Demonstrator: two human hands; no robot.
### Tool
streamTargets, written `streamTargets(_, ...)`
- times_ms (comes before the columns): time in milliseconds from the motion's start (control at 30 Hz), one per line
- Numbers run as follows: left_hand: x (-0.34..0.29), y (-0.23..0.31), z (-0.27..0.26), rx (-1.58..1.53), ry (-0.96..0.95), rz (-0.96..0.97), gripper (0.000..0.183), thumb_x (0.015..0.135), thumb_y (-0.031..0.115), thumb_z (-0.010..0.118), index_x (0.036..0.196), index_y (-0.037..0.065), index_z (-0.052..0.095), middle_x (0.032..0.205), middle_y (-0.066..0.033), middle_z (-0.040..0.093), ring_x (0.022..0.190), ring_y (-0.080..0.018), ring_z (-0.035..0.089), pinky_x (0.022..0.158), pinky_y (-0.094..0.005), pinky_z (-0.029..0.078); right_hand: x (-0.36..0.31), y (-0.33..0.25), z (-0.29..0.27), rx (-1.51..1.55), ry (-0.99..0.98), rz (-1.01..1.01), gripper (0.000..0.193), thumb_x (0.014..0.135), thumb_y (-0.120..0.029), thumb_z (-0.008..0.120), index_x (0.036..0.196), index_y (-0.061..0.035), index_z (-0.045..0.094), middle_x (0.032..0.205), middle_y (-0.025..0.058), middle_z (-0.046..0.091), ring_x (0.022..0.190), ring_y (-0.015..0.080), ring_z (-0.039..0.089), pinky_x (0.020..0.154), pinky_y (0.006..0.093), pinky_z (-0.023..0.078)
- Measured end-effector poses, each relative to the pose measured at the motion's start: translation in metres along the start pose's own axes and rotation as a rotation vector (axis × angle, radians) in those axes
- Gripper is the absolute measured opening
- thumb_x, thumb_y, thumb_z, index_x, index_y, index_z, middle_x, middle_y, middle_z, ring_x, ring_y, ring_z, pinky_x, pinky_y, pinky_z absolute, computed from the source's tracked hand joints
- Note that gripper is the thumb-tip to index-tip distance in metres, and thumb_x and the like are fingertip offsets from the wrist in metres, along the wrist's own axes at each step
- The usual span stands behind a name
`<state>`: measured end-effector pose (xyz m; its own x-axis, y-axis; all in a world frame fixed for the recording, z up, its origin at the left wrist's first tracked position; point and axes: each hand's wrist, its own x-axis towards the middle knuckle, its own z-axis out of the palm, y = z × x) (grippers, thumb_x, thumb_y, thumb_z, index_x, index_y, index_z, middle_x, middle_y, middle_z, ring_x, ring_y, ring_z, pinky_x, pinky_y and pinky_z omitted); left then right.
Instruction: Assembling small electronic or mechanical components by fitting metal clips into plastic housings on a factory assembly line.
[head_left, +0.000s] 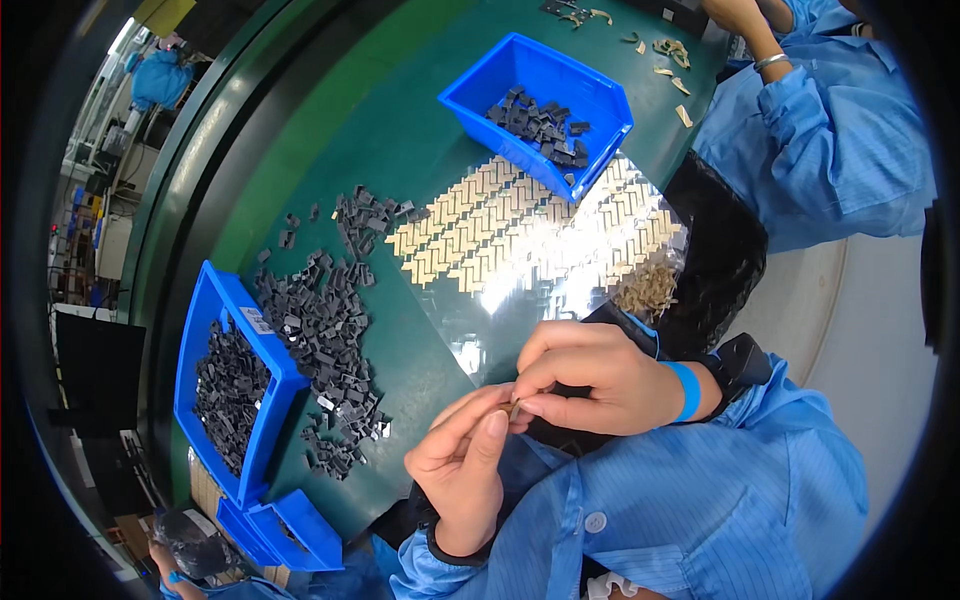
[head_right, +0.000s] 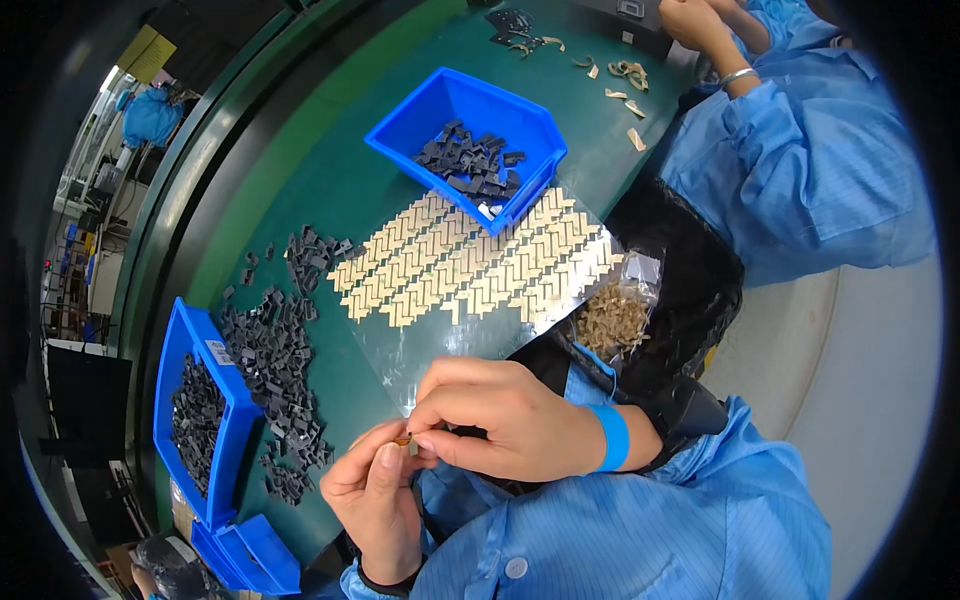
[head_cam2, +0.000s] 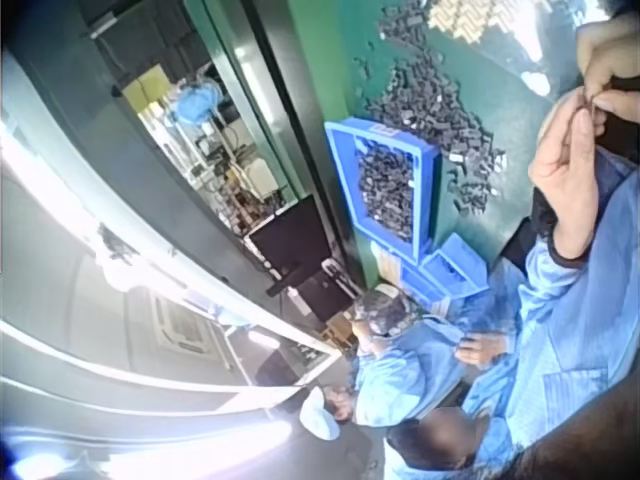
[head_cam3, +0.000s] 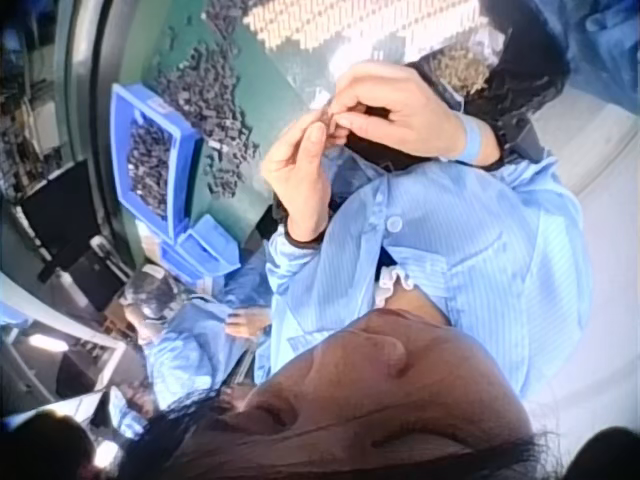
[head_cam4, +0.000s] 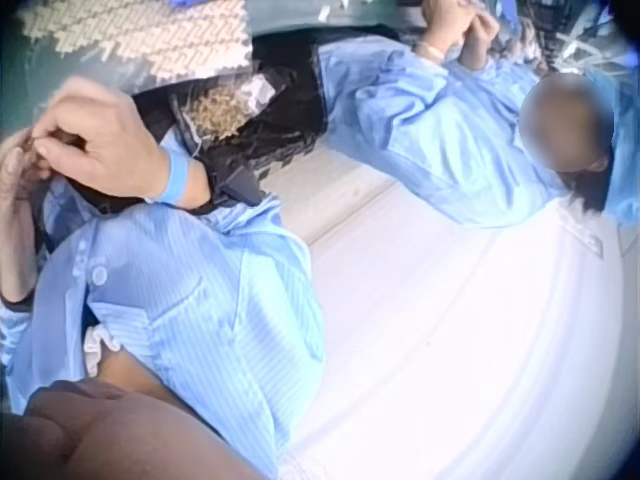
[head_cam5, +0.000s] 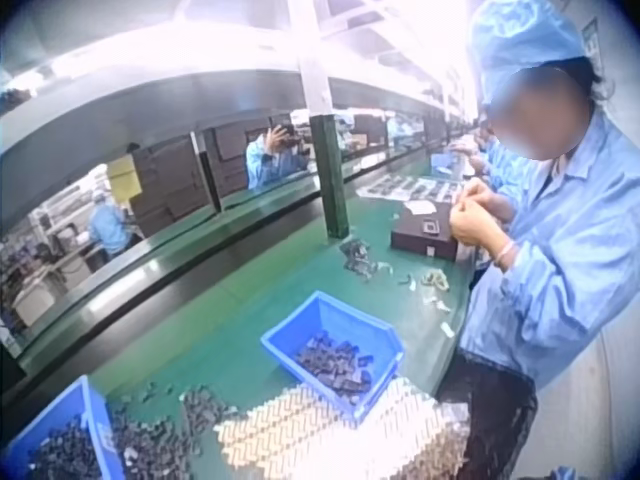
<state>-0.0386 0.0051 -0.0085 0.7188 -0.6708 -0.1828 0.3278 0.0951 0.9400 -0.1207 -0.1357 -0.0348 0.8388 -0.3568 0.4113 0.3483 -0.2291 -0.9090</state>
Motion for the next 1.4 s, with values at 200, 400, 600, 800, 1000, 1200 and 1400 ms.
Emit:
streamTargets(200,0.001,-0.006,-0.005,0.127,0.031,0.157,0.01,0.081,0.0,0.061,0.088,-0.005,0.065,0.096,-0.0169,0.06,0.077,-0.017,0.06,0.071,-0.0269,0.05,0.002,-0.007,0.001,-0.028,0.013,0.05,0.009,0.078,-0.005,0.061,0.086,-0.001,0.061,0.08,0.0089,0.054,0.067,0.0213,0.056,0.058,0.0286,0.045)
streamTargets(400,-0.002,-0.012,-0.001,0.232,0.064,0.305,0.012,0.082,0.006,0.059,0.085,-0.006,0.063,0.101,-0.0147,0.053,0.094,-0.02,0.05,0.084,-0.0312,0.041,-0.003,-0.004,0.012,-0.005,0.051,0.063,0.01,0.077,-0.008,0.064,0.084,-0.0024,0.062,0.079,0.0082,0.056,0.067,0.0213,0.056,0.058,0.0301,0.044)
streamTargets(600,-0.001,-0.016,-0.002,0.091,0.008,0.175,0.014,0.084,0.009,0.057,0.086,-0.004,0.062,0.102,-0.0131,0.052,0.093,-0.0199,0.05,0.085,-0.0326,0.04,-0.006,-0.002,0.014,-0.033,0.1,0.075,0.007,0.075,-0.009,0.063,0.08,-0.0047,0.061,0.073,0.0042,0.055,0.062,0.0188,0.054,0.058,0.0286,0.04)
streamTargets(800,0.0,-0.014,-0.003,-0.324,-0.021,-0.129,0.014,0.084,0.012,0.056,0.086,0.0,0.062,0.103,-0.0108,0.052,0.093,-0.0197,0.051,0.083,-0.0335,0.041,-0.005,-0.004,0.004,-0.007,0.081,0.121,0.005,0.074,-0.008,0.062,0.072,-0.0042,0.058,0.07,0.0036,0.053,0.056,0.0181,0.051,0.055,0.0283,0.04)
streamTargets(1000,0.0,-0.003,-0.017,0.595,0.062,0.544,0.011,0.076,0.003,0.064,0.087,0.0,0.064,0.097,-0.0133,0.053,0.085,-0.0205,0.052,0.078,-0.0301,0.041,-0.031,-0.013,-0.099,-0.85,-0.237,0.139,0.008,0.065,-0.008,0.06,0.063,-0.0034,0.054,0.066,0.0089,0.051,0.058,0.0246,0.053,0.05,0.0341,0.04)
streamTargets(1200,0.0,0.003,-0.03,1.223,-0.147,1.168,0.016,0.071,0.009,0.069,0.087,0.007,0.064,0.087,-0.0086,0.05,0.078,-0.0222,0.048,0.073,-0.0401,0.04,-0.031,-0.013,-0.081,-0.732,-0.092,0.105,0.006,0.073,-0.008,0.062,0.075,-0.0042,0.057,0.071,0.0087,0.052,0.065,0.0262,0.054,0.055,0.0341,0.042)
streamTargets(1400,-0.006,0.002,-0.034,1.395,-0.223,1.4,0.017,0.071,0.009,0.071,0.086,0.012,0.066,0.083,-0.0021,0.051,0.079,-0.0185,0.049,0.078,-0.0389,0.038,0.002,-0.017,-0.022,0.154,-0.249,0.23,0.014,0.085,-0.015,0.058,0.084,-0.0008,0.059,0.074,0.0053,0.05,0.058,0.0122,0.047,0.052,0.0252,0.038)
